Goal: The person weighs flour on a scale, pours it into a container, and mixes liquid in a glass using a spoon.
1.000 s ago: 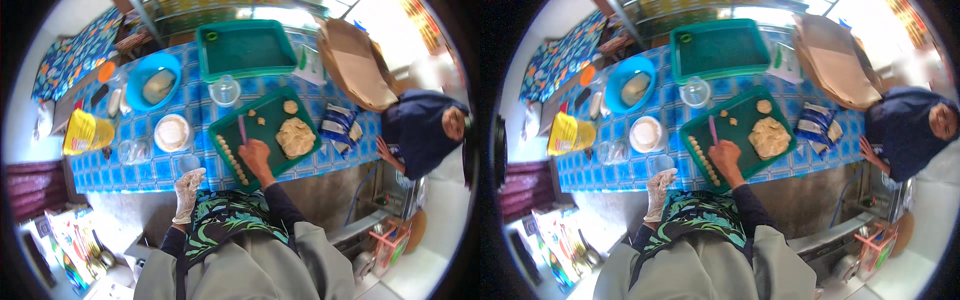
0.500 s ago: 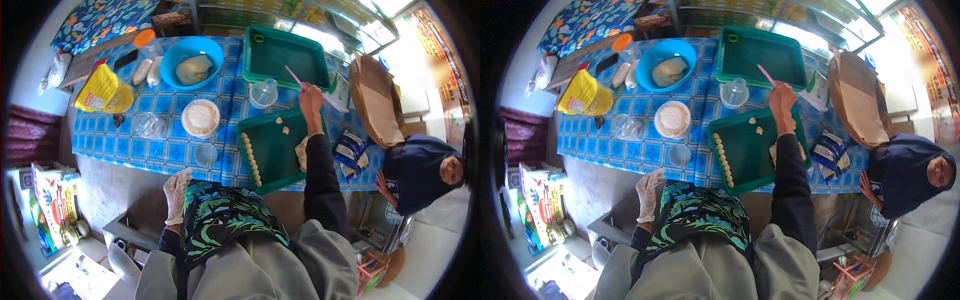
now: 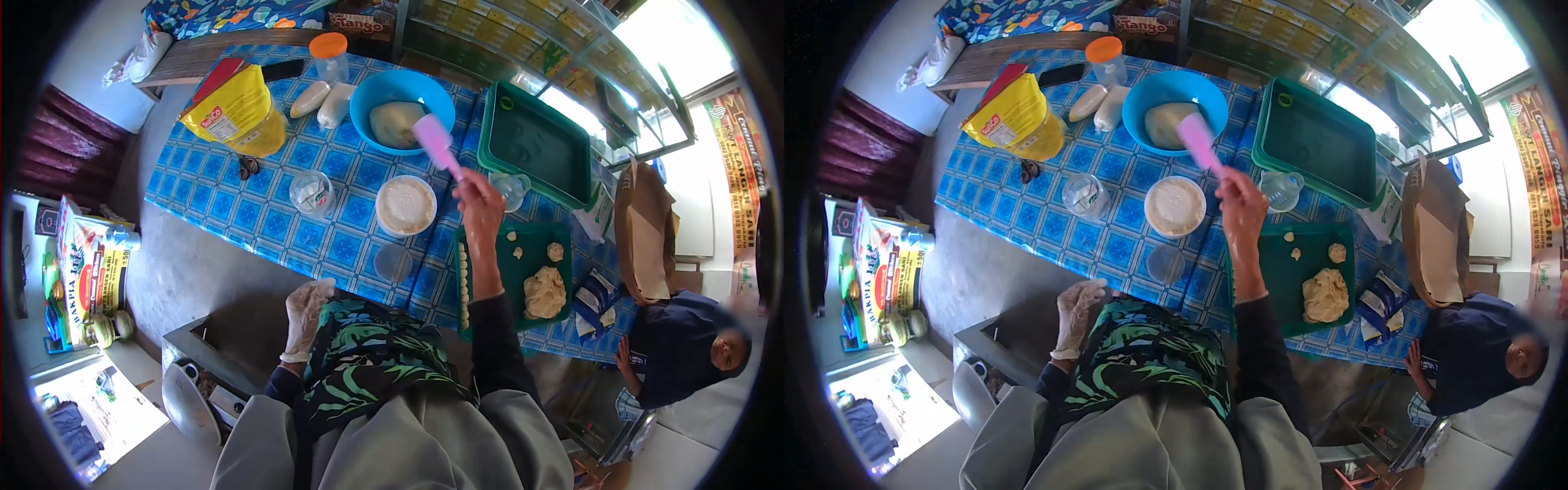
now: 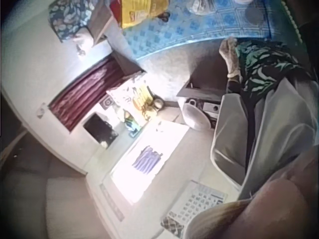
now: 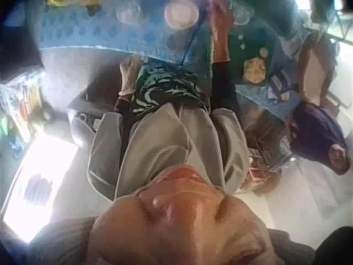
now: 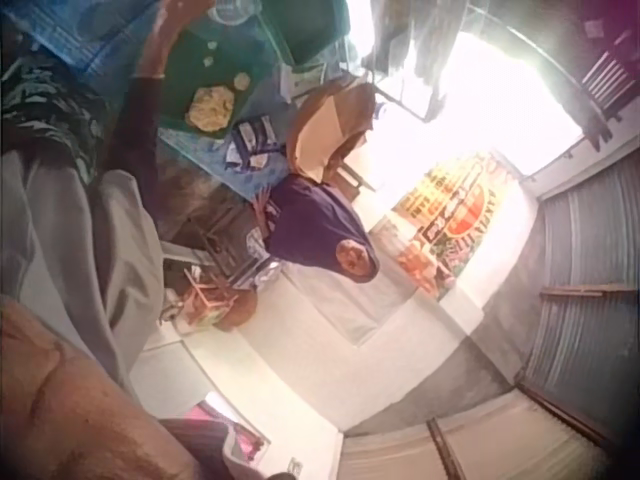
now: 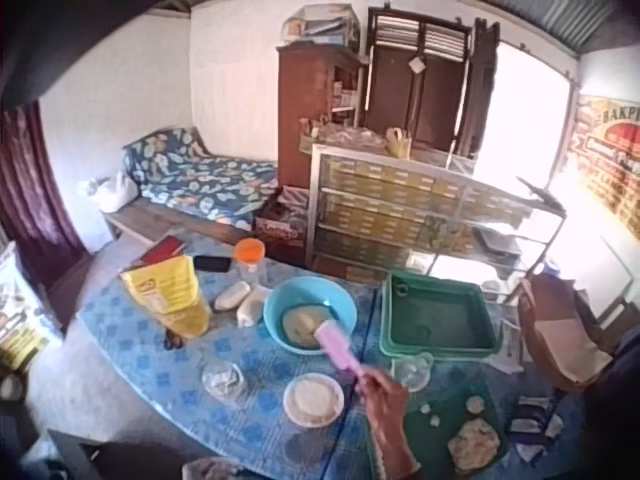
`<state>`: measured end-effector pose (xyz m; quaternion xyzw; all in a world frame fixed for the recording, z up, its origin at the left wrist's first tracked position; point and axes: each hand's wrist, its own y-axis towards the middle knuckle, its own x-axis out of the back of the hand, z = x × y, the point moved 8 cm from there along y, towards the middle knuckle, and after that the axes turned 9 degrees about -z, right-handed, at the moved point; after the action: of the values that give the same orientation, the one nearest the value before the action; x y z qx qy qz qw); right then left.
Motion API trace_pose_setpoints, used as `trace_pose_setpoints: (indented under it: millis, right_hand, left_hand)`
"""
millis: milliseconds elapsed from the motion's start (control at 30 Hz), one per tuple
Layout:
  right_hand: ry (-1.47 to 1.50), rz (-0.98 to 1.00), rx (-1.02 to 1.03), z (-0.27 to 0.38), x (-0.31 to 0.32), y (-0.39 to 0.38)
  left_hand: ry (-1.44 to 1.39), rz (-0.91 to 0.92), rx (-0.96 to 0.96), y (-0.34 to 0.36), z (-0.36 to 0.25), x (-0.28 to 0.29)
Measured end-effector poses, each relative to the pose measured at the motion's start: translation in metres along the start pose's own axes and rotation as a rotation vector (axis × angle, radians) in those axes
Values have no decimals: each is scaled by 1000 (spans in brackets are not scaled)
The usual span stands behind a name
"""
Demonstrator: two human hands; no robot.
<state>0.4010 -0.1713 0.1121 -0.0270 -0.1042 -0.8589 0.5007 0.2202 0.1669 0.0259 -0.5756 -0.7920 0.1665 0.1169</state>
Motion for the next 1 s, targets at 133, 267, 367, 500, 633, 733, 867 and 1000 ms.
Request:
trace_pose_setpoints:
  millis: [133, 267, 367, 500, 633, 733, 867, 1000]
  right_hand:
    - [300, 15, -321, -50, -27, 41]
    - [131, 10, -446, -81, -50, 37]
    - [145, -76, -387, -84, -57, 40]
    - [213, -65, -411, -80, -77, 38]
    - [44, -58, -308, -64, -92, 36]
    - [-234, 25, -190, -115, -104, 46]
    - [-731, -112, 313, -58, -87, 32]
    - [-610, -519, 413, 2, -29, -34]
  left_hand:
    - [61, -16, -53, 30, -37, 26]
    - [122, -45, -177, 72, -37, 69]
    - [101, -37, -118, 91, -31, 90]
    - [140, 9, -62, 110, -31, 101]
    - [183, 70, -105, 141, -33, 107]
    - [194, 155, -122, 159, -43, 90]
    - [437, 300, -315, 162, -70, 55]
    - [538, 536, -416, 155, -43, 30]
